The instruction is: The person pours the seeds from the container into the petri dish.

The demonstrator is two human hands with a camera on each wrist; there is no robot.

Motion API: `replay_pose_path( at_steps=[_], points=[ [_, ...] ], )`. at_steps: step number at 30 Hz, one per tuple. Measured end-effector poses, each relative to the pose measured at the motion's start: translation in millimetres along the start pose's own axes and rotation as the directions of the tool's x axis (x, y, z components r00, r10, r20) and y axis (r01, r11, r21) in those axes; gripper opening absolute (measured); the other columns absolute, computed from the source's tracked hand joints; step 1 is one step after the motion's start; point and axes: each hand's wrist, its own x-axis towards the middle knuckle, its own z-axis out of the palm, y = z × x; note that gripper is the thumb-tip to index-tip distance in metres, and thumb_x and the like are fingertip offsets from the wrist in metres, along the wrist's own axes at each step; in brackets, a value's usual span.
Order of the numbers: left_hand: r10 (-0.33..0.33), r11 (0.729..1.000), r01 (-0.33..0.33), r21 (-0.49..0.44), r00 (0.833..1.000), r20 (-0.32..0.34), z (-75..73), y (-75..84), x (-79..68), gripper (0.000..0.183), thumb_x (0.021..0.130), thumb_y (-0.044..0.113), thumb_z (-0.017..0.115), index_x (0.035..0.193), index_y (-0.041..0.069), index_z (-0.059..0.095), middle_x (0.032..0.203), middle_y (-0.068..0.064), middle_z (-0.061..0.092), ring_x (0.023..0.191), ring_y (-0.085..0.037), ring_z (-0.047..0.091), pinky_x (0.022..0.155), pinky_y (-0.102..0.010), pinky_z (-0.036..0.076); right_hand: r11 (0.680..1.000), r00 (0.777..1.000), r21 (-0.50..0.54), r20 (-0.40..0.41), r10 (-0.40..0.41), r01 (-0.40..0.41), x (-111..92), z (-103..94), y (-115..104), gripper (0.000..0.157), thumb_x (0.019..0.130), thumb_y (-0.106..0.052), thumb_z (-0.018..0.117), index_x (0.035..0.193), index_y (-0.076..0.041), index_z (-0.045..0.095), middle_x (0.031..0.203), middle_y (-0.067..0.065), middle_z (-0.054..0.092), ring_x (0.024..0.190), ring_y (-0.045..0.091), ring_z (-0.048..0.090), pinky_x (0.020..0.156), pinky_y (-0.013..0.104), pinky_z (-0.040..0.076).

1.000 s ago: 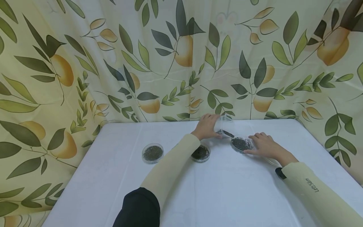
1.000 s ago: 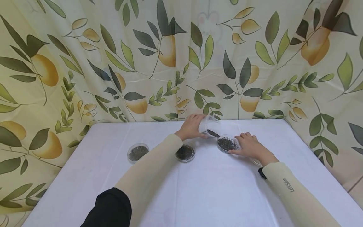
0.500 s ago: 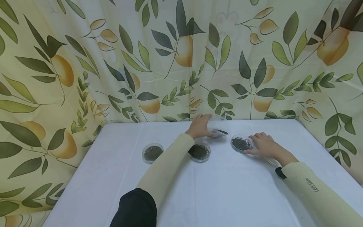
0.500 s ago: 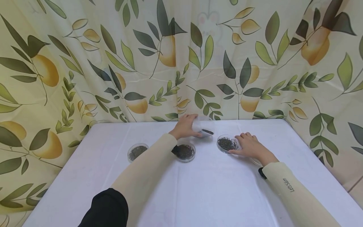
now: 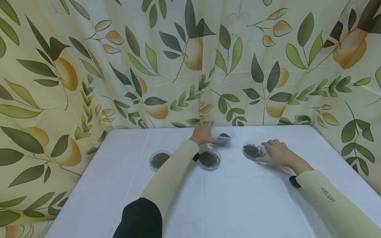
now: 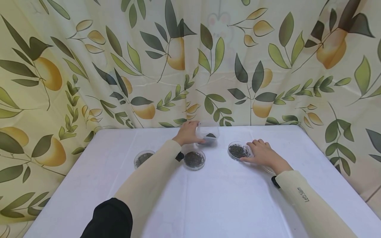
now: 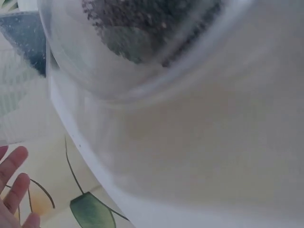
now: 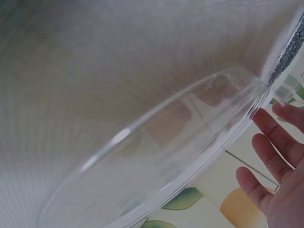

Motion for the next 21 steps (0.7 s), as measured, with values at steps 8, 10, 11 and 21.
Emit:
replay_pose_path(
  at_steps=[8, 10, 11, 21],
  points=[
    [-0.042, 0.998, 0.04, 0.045, 0.998, 0.047, 1.7, -9.2, -2.2, 0.099, 0.068, 0.066, 0.07, 0.143, 0.012, 0.036, 0.143, -0.001, 0.046, 0.135, -0.023, 0.036, 0.116, -0.039, 0.024, 1.0, 1.0, 0.002, 0.01, 0.006, -0.006, -0.3, -1.4, -1.6, 0.088, 0.075, -0.066, 0.061, 0.125, 0.006, 0.053, 0.116, 0.027, 0.056, 0.109, 0.044, 0.048, 0.083, 0.059, 0.041],
    [-0.05, 0.998, 0.047, 0.045, 0.997, 0.059, 2.1, -10.6, -2.6, 0.099, 0.068, 0.066, 0.07, 0.144, 0.012, 0.035, 0.144, -0.001, 0.045, 0.135, -0.023, 0.036, 0.115, -0.04, 0.024, 1.0, 1.0, 0.002, 0.012, 0.007, -0.007, -0.4, -1.6, -2.0, 0.089, 0.075, -0.067, 0.061, 0.125, 0.006, 0.053, 0.116, 0.028, 0.056, 0.109, 0.044, 0.048, 0.084, 0.06, 0.041],
    [-0.056, 0.998, 0.053, 0.044, 0.996, 0.066, 2.2, -11.2, -2.9, 0.099, 0.069, 0.066, 0.07, 0.144, 0.012, 0.035, 0.144, -0.002, 0.044, 0.135, -0.024, 0.035, 0.116, -0.039, 0.023, 1.0, 1.0, 0.001, 0.012, 0.007, -0.007, -0.3, -1.4, -1.9, 0.089, 0.075, -0.067, 0.061, 0.125, 0.006, 0.053, 0.116, 0.028, 0.056, 0.109, 0.044, 0.048, 0.084, 0.06, 0.041],
    [-0.079, 0.997, 0.079, 0.01, 0.992, 0.103, 0.5, -16.6, -3.5, 0.11, 0.067, 0.068, 0.069, 0.149, 0.013, 0.023, 0.15, -0.006, 0.036, 0.139, -0.028, 0.029, 0.116, -0.044, 0.02, 1.0, 1.0, -0.004, 0.005, -0.002, 0.002, -0.8, -1.2, -1.5, 0.086, 0.076, -0.065, 0.061, 0.124, 0.006, 0.054, 0.114, 0.026, 0.057, 0.106, 0.043, 0.049, 0.081, 0.058, 0.042]
  ],
)
